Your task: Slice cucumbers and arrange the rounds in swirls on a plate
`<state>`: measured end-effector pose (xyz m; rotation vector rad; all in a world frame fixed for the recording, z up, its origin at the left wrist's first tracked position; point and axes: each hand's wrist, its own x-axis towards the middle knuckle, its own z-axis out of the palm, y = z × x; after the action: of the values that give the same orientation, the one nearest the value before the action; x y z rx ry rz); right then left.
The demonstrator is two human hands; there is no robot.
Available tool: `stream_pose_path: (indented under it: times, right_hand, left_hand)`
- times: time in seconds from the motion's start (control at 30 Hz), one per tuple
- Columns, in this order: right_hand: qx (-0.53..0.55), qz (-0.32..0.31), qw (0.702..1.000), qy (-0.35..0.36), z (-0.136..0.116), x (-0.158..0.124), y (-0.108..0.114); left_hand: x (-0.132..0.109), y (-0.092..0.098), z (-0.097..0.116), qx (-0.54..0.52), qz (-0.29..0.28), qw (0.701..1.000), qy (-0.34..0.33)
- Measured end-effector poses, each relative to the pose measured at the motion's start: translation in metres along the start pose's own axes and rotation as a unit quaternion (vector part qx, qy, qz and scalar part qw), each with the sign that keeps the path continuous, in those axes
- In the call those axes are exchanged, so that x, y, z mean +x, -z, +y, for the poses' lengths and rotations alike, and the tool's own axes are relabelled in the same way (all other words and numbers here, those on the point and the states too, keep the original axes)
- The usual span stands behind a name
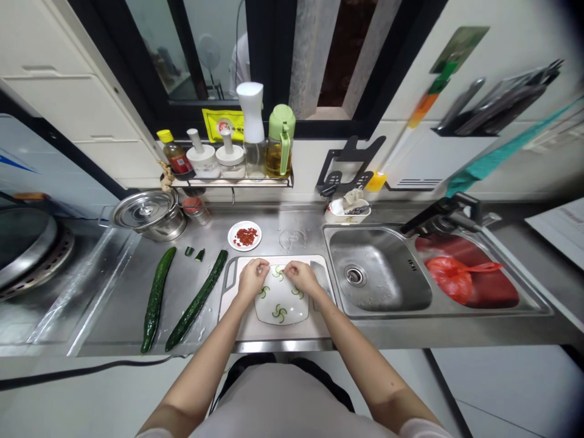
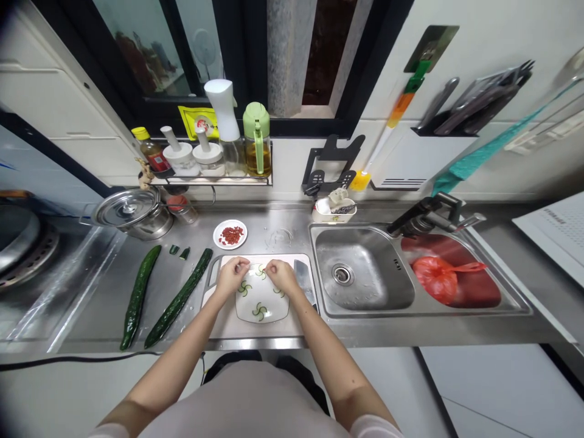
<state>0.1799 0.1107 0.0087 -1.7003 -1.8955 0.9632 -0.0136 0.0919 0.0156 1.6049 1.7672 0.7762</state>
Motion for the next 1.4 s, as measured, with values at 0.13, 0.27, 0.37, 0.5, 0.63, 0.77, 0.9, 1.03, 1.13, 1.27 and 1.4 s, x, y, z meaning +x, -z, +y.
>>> stream_pose_path:
  times: [0.13,0.27,0.37,0.5,0.63,0.77,0.9,1.03,1.13,1.27,1.4]
  right_hand:
    - [-0.079,-0.027,0.996,-0.012,0.003,0.004,-0.010]
    - [-0.118,-0.040,0.992,-0.019,0.004,0.008,-0.018]
    - [-0.134,-0.049,0.989,-0.027,0.004,0.011,-0.021]
    - [-0.146,-0.059,0.987,-0.026,0.004,0.013,-0.024]
    - [-0.163,-0.068,0.984,-0.029,0.002,0.013,-0.025]
    - [-0.179,-0.073,0.980,-0.036,0.002,0.013,-0.026]
    - [-0.182,-0.071,0.980,-0.034,0.002,0.014,-0.027]
    - [-0.185,-0.070,0.980,-0.035,0.003,0.015,-0.028]
    - [-0.187,-0.061,0.980,-0.039,0.003,0.015,-0.029]
    - [-0.182,-0.058,0.981,-0.042,0.005,0.015,-0.030]
    - [-0.182,-0.058,0.981,-0.045,0.008,0.015,-0.030]
  left_hand:
    - [0.006,-0.012,-0.001,0.077,-0.058,0.995,0.020]
    - [0.011,-0.024,0.000,0.134,-0.095,0.986,0.039]
    - [0.014,-0.031,0.000,0.158,-0.108,0.980,0.048]
    - [0.016,-0.034,0.002,0.174,-0.120,0.976,0.046]
    - [0.017,-0.036,0.004,0.183,-0.125,0.974,0.042]
    - [0.019,-0.040,0.003,0.192,-0.127,0.972,0.043]
    - [0.020,-0.043,0.002,0.198,-0.126,0.971,0.043]
    - [0.019,-0.043,0.003,0.200,-0.123,0.971,0.037]
    - [0.019,-0.043,0.003,0.201,-0.124,0.971,0.038]
    - [0.019,-0.044,0.002,0.199,-0.121,0.972,0.038]
    - [0.019,-0.045,0.000,0.200,-0.117,0.972,0.035]
